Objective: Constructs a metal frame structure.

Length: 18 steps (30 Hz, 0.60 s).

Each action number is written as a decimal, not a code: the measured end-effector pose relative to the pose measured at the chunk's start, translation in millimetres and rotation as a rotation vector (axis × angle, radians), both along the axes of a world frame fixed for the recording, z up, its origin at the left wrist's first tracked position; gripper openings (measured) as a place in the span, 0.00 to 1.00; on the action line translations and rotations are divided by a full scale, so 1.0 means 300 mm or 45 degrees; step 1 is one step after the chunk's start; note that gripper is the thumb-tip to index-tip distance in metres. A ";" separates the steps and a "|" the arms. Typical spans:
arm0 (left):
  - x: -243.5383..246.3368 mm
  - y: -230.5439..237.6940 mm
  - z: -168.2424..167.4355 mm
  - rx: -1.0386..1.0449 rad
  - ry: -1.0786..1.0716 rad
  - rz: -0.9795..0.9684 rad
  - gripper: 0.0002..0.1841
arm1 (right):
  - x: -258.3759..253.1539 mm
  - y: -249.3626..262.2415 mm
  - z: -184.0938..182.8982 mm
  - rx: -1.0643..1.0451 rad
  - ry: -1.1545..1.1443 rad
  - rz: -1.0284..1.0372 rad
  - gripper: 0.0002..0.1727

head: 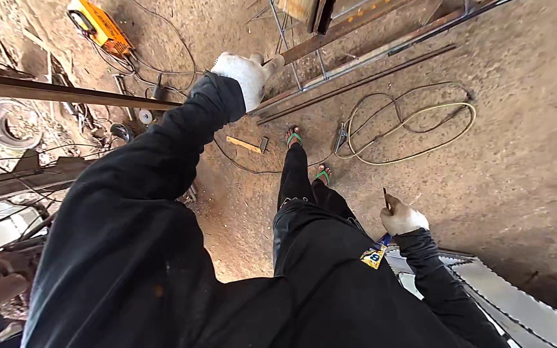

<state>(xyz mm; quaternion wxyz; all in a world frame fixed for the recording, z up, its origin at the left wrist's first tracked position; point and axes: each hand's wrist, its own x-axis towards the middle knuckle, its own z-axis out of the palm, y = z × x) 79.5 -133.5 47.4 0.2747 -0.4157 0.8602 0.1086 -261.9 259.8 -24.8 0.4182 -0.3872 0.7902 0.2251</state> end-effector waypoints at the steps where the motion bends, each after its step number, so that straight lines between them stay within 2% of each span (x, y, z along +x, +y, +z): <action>1: 0.003 -0.001 -0.003 -0.021 0.008 -0.006 0.37 | -0.011 0.006 -0.003 -0.007 0.009 -0.031 0.31; 9: -0.003 0.000 0.004 -0.026 -0.008 0.014 0.38 | 0.013 -0.082 0.007 -0.068 -0.024 0.002 0.31; 18: -0.005 0.001 0.003 -0.034 -0.003 0.023 0.38 | 0.039 -0.097 -0.014 -0.035 -0.058 -0.009 0.32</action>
